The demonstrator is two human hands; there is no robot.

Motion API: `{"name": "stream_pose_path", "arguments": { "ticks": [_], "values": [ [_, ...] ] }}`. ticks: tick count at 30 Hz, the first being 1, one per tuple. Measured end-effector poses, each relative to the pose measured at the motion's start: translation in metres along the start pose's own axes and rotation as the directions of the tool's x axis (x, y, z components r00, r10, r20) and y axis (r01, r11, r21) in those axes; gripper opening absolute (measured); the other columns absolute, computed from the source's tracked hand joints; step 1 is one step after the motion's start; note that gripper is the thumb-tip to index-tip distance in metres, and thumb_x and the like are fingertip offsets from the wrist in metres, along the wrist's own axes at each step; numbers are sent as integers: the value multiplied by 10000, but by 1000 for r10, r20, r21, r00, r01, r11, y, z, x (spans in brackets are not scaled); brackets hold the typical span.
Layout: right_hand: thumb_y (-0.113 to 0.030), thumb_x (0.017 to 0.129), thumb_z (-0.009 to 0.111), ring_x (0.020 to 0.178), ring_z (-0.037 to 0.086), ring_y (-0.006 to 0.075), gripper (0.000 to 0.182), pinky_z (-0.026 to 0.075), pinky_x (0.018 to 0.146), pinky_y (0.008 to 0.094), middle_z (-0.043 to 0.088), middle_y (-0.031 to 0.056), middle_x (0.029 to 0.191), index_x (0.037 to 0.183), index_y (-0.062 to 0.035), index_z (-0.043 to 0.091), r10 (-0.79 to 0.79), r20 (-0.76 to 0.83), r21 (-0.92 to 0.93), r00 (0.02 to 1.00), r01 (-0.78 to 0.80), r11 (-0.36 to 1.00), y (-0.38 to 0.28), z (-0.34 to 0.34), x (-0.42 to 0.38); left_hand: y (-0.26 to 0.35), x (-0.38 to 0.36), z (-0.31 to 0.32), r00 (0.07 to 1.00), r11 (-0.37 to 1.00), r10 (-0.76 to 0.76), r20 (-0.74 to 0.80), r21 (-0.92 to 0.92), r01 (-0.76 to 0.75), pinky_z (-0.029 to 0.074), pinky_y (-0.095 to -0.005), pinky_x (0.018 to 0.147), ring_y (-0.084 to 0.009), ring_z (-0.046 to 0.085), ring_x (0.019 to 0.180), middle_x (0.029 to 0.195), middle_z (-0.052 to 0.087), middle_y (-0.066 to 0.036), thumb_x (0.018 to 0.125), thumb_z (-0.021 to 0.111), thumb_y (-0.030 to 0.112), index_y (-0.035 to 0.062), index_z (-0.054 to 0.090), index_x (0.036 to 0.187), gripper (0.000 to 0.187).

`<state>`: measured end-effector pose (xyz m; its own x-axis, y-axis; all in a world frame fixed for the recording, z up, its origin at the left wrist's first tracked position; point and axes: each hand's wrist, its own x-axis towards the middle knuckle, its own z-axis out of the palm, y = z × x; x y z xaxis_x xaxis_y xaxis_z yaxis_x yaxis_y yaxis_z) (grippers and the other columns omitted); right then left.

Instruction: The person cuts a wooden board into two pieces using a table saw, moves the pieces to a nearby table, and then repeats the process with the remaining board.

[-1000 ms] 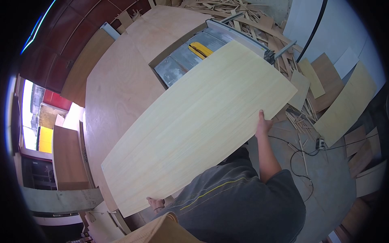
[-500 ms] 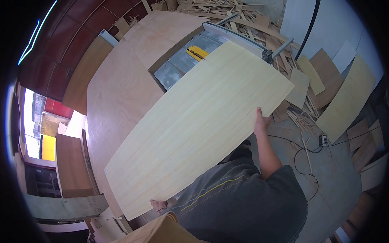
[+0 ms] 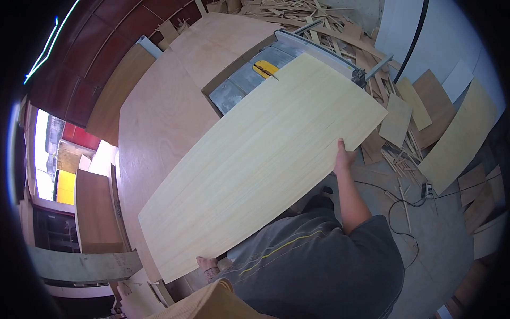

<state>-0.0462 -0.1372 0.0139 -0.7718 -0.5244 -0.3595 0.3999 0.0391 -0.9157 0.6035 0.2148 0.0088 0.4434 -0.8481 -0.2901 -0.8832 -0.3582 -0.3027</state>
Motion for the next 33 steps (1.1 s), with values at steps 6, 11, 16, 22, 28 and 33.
{"name": "stream_pose_path", "arguments": {
  "ticks": [6,11,16,22,28,33],
  "values": [
    [-139,902,779,1143,646,274,557,514,961,383,641,184,1301,1336,62,493,-49,-10,17,999,49,999,8,12,6,-10,24,30,992,974,-38,-117,-228,10,437,-409,1014,-207,629,1124,1215,716,15,962,528,296,199,600,1320,378],
    [-168,892,794,1140,653,277,571,518,958,384,652,191,1290,1329,64,509,-95,-36,16,995,96,995,11,19,8,-12,51,47,975,482,-177,-134,-875,-33,457,-410,1018,-210,631,1126,1233,705,11,968,530,309,197,565,1364,412],
    [-210,886,805,1108,671,283,572,530,942,390,674,197,1246,1304,73,535,-77,-33,-29,997,76,997,11,19,8,-14,37,55,981,659,-191,-16,-743,116,562,-429,931,-234,661,1084,1286,660,-58,1004,515,367,108,462,1435,506],
    [-253,902,785,1211,605,317,676,494,999,413,589,232,1347,1362,111,447,22,-27,-159,999,-26,987,9,15,13,31,9,-23,787,-499,-417,455,-838,220,339,-481,1162,-382,445,1378,1504,458,-216,994,582,449,-39,376,1483,721],
    [-276,920,710,1325,450,429,671,343,1119,554,487,275,1384,1422,38,394,-516,20,-732,856,365,575,-15,1,-31,80,-30,-62,674,501,-733,-98,-747,437,186,-607,1207,-483,129,1516,1649,139,-273,871,748,483,6,240,1584,997],
    [-331,871,712,1368,437,428,564,305,1165,588,510,195,1402,1341,-57,560,-498,812,-296,304,950,97,-14,-9,-105,134,-52,-107,953,824,-28,-301,-547,-148,72,-707,1170,-476,65,1541,1668,111,-259,834,786,483,151,280,1611,984]
  ]
}}
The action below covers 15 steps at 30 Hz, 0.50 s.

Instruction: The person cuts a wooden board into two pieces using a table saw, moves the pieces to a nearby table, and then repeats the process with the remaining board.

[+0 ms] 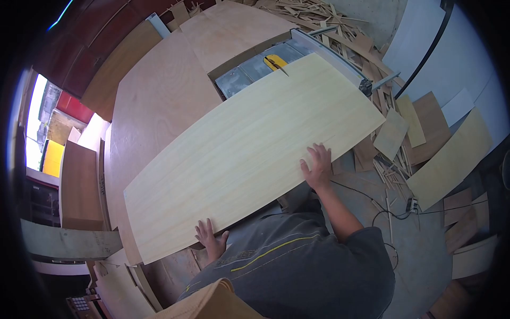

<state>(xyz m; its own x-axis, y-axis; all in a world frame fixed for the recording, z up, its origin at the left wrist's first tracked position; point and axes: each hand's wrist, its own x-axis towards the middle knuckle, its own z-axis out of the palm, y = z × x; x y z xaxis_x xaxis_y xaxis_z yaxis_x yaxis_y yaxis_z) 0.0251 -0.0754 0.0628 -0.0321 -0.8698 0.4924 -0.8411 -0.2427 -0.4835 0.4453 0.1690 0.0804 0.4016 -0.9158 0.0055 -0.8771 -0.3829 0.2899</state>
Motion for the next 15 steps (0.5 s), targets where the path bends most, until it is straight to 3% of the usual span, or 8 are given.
{"name": "stream_pose_path", "arguments": {
  "ticks": [2,3,5,15],
  "values": [
    [-349,875,702,1374,445,407,549,300,1173,588,517,182,1408,1325,-61,577,-9,69,14,998,8,1000,-11,9,-6,12,4,8,995,995,79,55,62,-82,19,-717,1162,-430,104,1548,1672,160,-217,829,787,474,248,369,1584,892],
    [-367,879,693,1379,452,386,535,295,1181,588,523,168,1414,1309,-64,593,-24,134,39,991,19,999,-14,14,-4,14,5,14,995,994,87,56,55,-90,19,-717,1162,-430,104,1548,1672,160,-217,829,787,474,248,369,1584,892],
    [-388,882,675,1379,463,364,512,302,1173,584,527,166,1427,1285,-76,623,10,103,7,995,-10,1000,-17,16,1,15,7,21,999,994,34,-40,103,-30,4,-703,1166,-398,143,1544,1673,201,-176,838,779,458,278,443,1546,804],
    [-313,905,642,1416,428,332,472,285,1173,576,487,138,1477,1333,-125,570,4,191,-71,982,10,997,-14,24,9,15,21,13,1000,998,18,-9,64,-17,87,-646,1188,-420,254,1499,1629,296,-199,787,827,435,272,533,1485,775]
  ]
}}
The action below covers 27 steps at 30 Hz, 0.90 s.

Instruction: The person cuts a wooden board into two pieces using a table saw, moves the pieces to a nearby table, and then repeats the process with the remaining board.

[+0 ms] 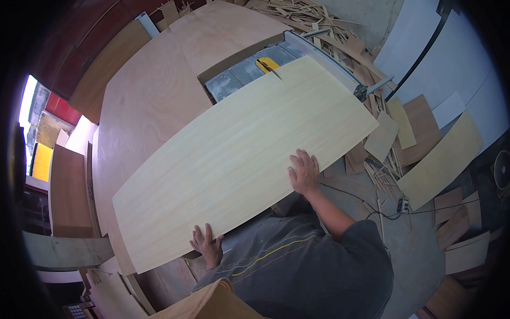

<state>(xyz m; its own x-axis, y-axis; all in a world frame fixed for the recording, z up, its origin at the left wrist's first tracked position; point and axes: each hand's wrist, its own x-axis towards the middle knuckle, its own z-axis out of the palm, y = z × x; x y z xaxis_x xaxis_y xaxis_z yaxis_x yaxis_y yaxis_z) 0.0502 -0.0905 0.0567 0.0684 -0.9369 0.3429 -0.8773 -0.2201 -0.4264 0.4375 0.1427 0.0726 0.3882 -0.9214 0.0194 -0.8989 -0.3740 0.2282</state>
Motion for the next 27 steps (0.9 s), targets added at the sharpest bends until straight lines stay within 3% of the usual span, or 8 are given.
{"name": "stream_pose_path", "arguments": {
  "ticks": [7,27],
  "values": [
    [-292,921,633,1432,407,322,460,272,1181,569,472,134,1489,1350,-143,562,-2,20,-4,1000,2,1000,-5,5,18,3,22,-10,999,999,38,0,-13,-38,128,-631,1197,-425,281,1487,1599,334,-205,785,825,455,252,553,1470,764],
    [-296,967,547,1472,355,321,475,238,1218,547,408,142,1557,1420,-151,536,-25,82,-40,996,28,999,-9,35,69,3,75,-10,996,997,59,-63,-36,-61,109,-602,1209,-416,304,1471,1588,355,-212,774,837,402,217,583,1446,743]
  ]
}}
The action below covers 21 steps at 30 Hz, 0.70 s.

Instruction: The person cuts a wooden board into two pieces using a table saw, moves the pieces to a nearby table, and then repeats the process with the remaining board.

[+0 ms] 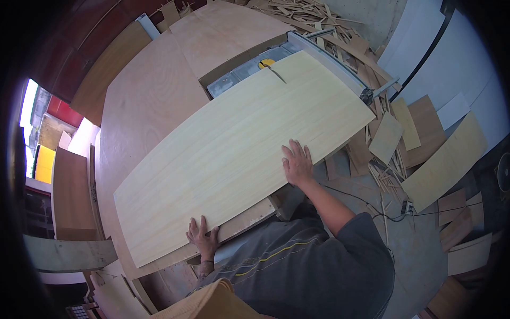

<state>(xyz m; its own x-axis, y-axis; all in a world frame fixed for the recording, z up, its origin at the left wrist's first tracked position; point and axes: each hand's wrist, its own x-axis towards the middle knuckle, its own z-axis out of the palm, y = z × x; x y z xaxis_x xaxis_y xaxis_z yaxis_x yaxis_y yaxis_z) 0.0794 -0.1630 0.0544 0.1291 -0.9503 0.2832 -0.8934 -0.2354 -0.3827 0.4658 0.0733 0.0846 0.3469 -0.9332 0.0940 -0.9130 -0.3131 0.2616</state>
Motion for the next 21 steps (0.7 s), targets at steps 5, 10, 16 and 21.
{"name": "stream_pose_path", "arguments": {
  "ticks": [5,10,16,21],
  "values": [
    [-278,988,519,1483,337,330,473,229,1228,540,373,155,1579,1443,-150,515,-15,25,-3,1000,15,1000,-2,6,17,-1,16,1,1000,1000,-2,-3,-6,2,98,-602,1213,-410,293,1482,1596,348,-214,792,818,405,217,580,1450,725],
    [-279,995,510,1487,325,343,483,221,1232,539,360,181,1580,1453,-129,498,-48,50,4,998,48,999,-4,7,31,0,28,3,1000,1000,-27,-2,-15,27,85,-596,1221,-391,274,1501,1610,334,-205,801,811,405,218,579,1449,713],
    [-282,999,502,1489,318,349,482,221,1232,538,361,187,1580,1450,-113,498,-57,56,22,997,56,998,-4,15,47,-2,43,7,1000,999,-23,-16,-23,23,89,-596,1222,-379,276,1503,1609,337,-198,820,802,391,220,582,1446,686],
    [-281,1001,498,1491,318,353,485,220,1234,539,354,193,1587,1456,-115,491,-63,57,18,996,62,998,-7,21,62,-1,59,8,999,999,-27,-32,-26,27,94,-598,1221,-377,279,1502,1610,338,-194,828,799,386,221,585,1444,672]
  ]
}}
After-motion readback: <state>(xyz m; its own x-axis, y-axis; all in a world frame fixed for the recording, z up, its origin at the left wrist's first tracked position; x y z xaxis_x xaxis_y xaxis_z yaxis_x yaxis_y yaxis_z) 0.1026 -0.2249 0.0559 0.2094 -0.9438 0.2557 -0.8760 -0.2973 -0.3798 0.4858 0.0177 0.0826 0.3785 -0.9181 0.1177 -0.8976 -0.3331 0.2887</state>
